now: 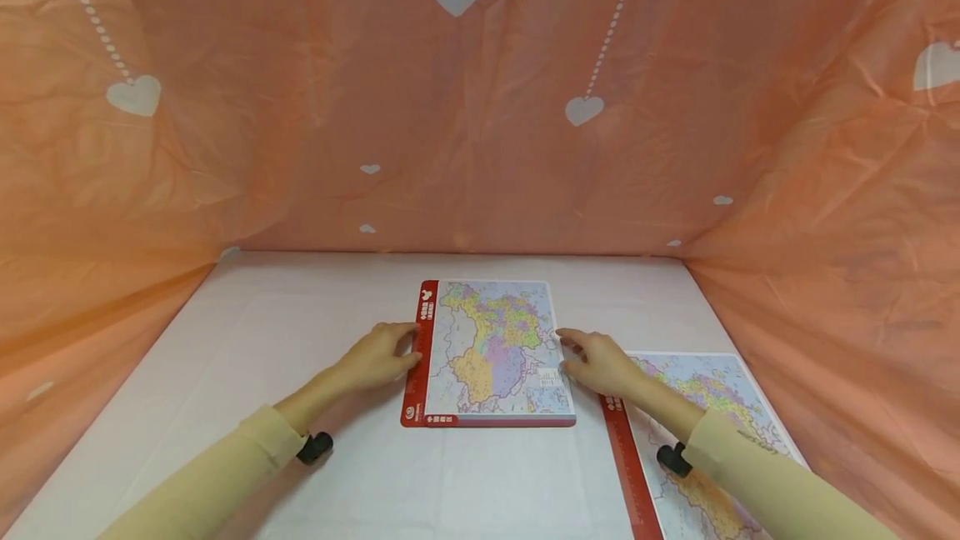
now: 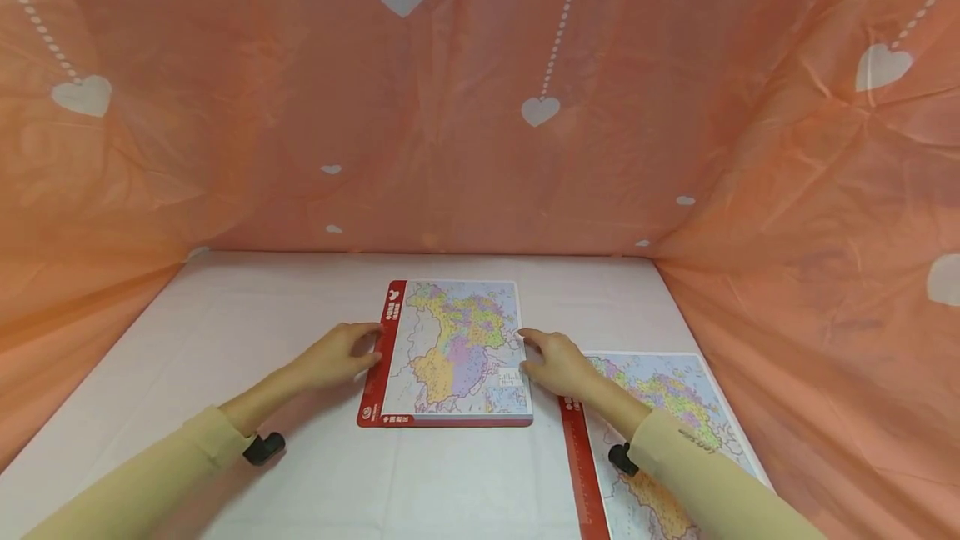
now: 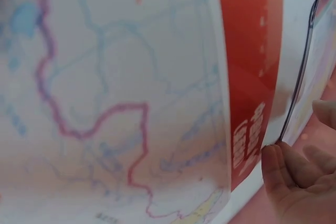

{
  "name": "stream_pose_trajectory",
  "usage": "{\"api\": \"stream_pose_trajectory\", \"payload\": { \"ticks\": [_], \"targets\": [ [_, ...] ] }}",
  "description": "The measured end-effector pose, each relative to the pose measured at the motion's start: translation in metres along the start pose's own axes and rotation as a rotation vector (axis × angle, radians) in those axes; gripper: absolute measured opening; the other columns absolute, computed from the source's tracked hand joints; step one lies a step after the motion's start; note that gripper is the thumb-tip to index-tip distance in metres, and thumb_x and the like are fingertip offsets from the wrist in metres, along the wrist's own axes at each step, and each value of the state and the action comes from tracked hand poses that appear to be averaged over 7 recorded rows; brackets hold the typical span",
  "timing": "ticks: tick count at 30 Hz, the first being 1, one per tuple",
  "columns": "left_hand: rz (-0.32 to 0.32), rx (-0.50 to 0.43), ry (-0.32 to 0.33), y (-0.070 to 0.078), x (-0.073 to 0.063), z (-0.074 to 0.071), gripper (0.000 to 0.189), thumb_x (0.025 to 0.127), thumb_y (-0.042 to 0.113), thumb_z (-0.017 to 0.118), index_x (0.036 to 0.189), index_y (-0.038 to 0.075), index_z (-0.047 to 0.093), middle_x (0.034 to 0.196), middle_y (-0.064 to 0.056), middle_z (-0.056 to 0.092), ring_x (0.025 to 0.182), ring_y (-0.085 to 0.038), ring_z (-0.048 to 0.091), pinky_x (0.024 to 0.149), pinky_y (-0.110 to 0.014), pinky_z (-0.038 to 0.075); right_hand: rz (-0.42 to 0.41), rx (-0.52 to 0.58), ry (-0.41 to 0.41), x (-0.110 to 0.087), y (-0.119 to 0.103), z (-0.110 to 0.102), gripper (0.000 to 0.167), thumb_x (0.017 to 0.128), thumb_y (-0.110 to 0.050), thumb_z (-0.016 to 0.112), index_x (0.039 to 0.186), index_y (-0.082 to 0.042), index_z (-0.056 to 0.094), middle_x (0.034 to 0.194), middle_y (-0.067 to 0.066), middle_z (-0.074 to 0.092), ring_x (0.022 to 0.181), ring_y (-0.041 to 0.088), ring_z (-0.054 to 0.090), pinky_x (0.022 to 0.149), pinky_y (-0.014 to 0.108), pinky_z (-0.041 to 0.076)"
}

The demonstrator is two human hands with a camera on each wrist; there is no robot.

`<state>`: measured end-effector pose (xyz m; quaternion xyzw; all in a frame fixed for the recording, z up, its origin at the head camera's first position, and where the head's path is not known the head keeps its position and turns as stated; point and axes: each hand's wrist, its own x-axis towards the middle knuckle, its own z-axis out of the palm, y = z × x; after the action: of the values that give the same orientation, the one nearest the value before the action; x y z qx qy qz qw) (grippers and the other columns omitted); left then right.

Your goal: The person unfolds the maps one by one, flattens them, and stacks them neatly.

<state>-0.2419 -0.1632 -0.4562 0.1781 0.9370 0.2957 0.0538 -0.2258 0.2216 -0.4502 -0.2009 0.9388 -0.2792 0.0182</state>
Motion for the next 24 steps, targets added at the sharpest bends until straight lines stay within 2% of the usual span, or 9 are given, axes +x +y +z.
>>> {"api": "stream_pose_trajectory", "payload": {
  "ticks": [7, 14, 19, 24],
  "targets": [
    [-0.090, -0.213, -0.005, 0.0013, 0.0012, 0.0013, 0.057, 0.101, 0.016, 0.065, 0.148, -0.009, 0.047, 0.149, -0.028, 0.053, 0.140, -0.046, 0.048, 0.115, -0.060, 0.040, -0.011, 0.004, 0.010, -0.0008, -0.0028, 0.0030, 0.054, 0.091, -0.010, 0.075, 0.140, 0.005, 0.060, 0.114, 0.018, 0.072, 0.096, 0.026, 0.066, 0.086, 0.048, 0.057],
    [-0.137, -0.296, 0.044, 0.0076, -0.0014, -0.0007, 0.055, 0.100, 0.020, 0.062, 0.145, -0.010, 0.050, 0.144, -0.030, 0.056, 0.133, -0.048, 0.053, 0.111, -0.060, 0.044, 0.005, 0.060, 0.025, -0.0010, -0.0008, 0.0047, 0.052, 0.092, -0.010, 0.073, 0.140, 0.006, 0.059, 0.120, 0.022, 0.071, 0.102, 0.032, 0.068, 0.089, 0.050, 0.057],
    [-0.184, -0.437, 0.047, 0.0063, 0.0000, 0.0003, 0.053, 0.101, 0.016, 0.060, 0.146, -0.011, 0.049, 0.145, -0.030, 0.056, 0.136, -0.047, 0.051, 0.115, -0.060, 0.039, 0.030, 0.140, 0.048, -0.0030, 0.0000, 0.0057, 0.053, 0.093, -0.010, 0.071, 0.141, 0.007, 0.057, 0.126, 0.026, 0.068, 0.107, 0.037, 0.068, 0.093, 0.052, 0.057],
    [-0.233, -0.509, 0.059, 0.0046, 0.0013, 0.0003, 0.051, 0.101, 0.016, 0.062, 0.144, -0.010, 0.051, 0.143, -0.028, 0.058, 0.130, -0.043, 0.055, 0.106, -0.054, 0.049, 0.074, 0.209, 0.083, -0.0048, 0.0001, 0.0077, 0.053, 0.094, -0.009, 0.071, 0.142, 0.006, 0.055, 0.129, 0.027, 0.067, 0.108, 0.038, 0.069, 0.094, 0.051, 0.057]
  ]
}}
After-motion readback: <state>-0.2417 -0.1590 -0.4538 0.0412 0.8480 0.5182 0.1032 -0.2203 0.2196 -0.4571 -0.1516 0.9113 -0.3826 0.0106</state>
